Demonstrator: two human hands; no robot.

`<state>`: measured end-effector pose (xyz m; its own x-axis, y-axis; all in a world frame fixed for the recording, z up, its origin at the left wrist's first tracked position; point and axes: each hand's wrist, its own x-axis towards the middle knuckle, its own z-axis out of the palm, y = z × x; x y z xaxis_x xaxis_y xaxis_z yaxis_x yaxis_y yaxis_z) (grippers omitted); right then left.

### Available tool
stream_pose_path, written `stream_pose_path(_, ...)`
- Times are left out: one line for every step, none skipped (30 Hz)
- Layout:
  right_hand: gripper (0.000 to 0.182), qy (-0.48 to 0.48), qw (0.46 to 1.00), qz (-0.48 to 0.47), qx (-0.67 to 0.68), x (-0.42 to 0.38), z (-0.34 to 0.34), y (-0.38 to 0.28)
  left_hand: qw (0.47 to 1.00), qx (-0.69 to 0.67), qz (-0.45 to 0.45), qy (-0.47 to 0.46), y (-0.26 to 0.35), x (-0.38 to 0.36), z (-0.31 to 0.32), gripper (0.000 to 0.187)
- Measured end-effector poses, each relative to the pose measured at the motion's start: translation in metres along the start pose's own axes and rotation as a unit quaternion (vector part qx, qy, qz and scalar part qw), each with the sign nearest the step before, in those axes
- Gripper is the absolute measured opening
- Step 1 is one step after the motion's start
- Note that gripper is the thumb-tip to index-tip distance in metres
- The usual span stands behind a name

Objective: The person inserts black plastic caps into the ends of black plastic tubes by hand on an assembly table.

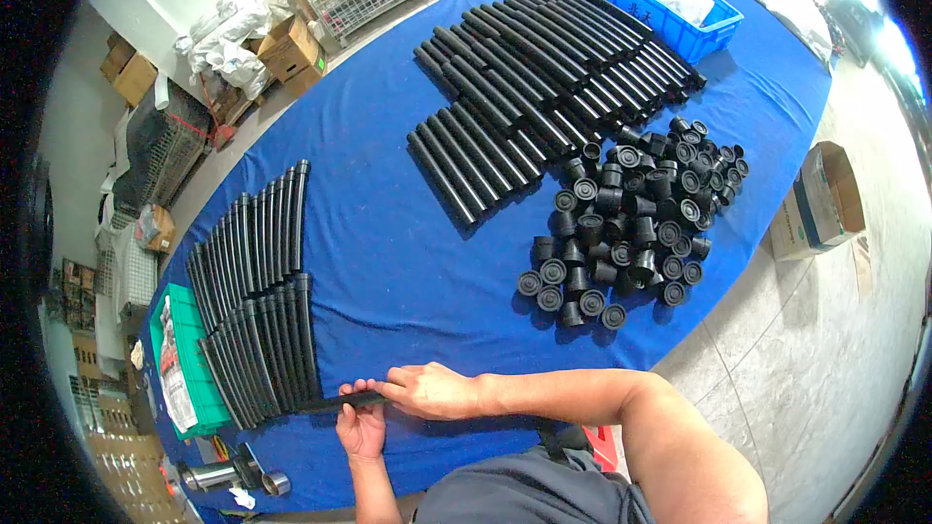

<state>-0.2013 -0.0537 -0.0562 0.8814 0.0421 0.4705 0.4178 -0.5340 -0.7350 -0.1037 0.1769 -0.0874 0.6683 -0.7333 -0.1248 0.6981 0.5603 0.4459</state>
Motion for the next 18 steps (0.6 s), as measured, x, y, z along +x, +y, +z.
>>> stream_pose_path(0.037,-0.056,0.994,0.058,0.073,0.002,-0.003,0.0,1.0,-0.004,-0.001,-0.008,0.001,-0.001,-0.004,0.035)
stream_pose_path(0.037,-0.111,0.976,0.116,0.144,0.004,-0.007,0.002,1.0,-0.007,-0.003,-0.016,0.001,-0.002,-0.007,0.035)
stream_pose_path(0.038,-0.164,0.947,0.173,0.214,0.007,-0.01,0.004,1.0,-0.002,-0.001,-0.014,0.0,-0.001,-0.004,0.035)
stream_pose_path(0.038,-0.168,0.942,0.189,0.222,0.008,-0.011,0.006,1.0,0.004,0.001,-0.013,0.0,-0.001,0.0,0.035)
stream_pose_path(0.038,-0.172,0.936,0.206,0.229,0.008,-0.012,0.008,1.0,0.01,0.002,-0.011,-0.001,0.0,0.003,0.034)
stream_pose_path(0.038,-0.176,0.93,0.222,0.235,0.009,-0.012,0.011,1.0,0.002,-0.001,-0.007,-0.001,0.001,0.004,0.034)
stream_pose_path(0.037,-0.113,0.97,0.145,0.159,0.007,-0.009,0.011,1.0,-0.006,-0.004,-0.002,-0.001,0.002,0.004,0.034)
stream_pose_path(0.037,-0.048,0.993,0.066,0.081,0.003,-0.002,0.01,1.0,-0.013,-0.007,0.004,0.0,0.001,0.004,0.034)
stream_pose_path(0.038,0.017,1.0,-0.014,0.002,0.004,-0.002,0.006,1.0,-0.017,-0.006,-0.001,0.0,0.001,0.003,0.034)
stream_pose_path(0.039,0.02,1.0,-0.002,0.023,0.004,-0.003,0.003,1.0,-0.021,-0.004,-0.005,0.0,0.0,0.002,0.034)
stream_pose_path(0.038,-0.044,0.989,0.091,0.108,0.004,-0.006,0.002,1.0,-0.025,-0.003,-0.01,-0.001,-0.001,0.001,0.034)
stream_pose_path(0.037,-0.107,0.959,0.182,0.191,0.009,-0.015,0.0,1.0,-0.021,-0.001,-0.008,-0.001,-0.002,0.0,0.034)
stream_pose_path(0.037,-0.167,0.909,0.269,0.27,0.018,-0.029,-0.005,1.0,-0.016,0.001,-0.007,-0.001,-0.002,0.0,0.034)
stream_pose_path(0.037,-0.216,0.848,0.362,0.321,0.027,-0.047,-0.012,1.0,-0.01,0.002,-0.006,0.0,-0.002,0.0,0.034)
stream_pose_path(0.036,-0.171,0.896,0.295,0.285,0.022,-0.038,-0.006,1.0,-0.01,0.001,-0.005,0.0,-0.001,0.001,0.034)
stream_pose_path(0.035,-0.126,0.934,0.227,0.245,0.014,-0.023,0.002,1.0,-0.01,0.0,-0.005,0.0,0.0,0.003,0.034)
stream_pose_path(0.034,-0.08,0.963,0.156,0.203,0.005,-0.009,0.008,1.0,-0.01,-0.001,-0.003,-0.001,0.001,0.004,0.034)
stream_pose_path(0.03,-0.028,0.986,0.082,0.145,0.003,-0.007,0.004,1.0,-0.011,0.0,-0.001,-0.001,0.001,0.004,0.034)
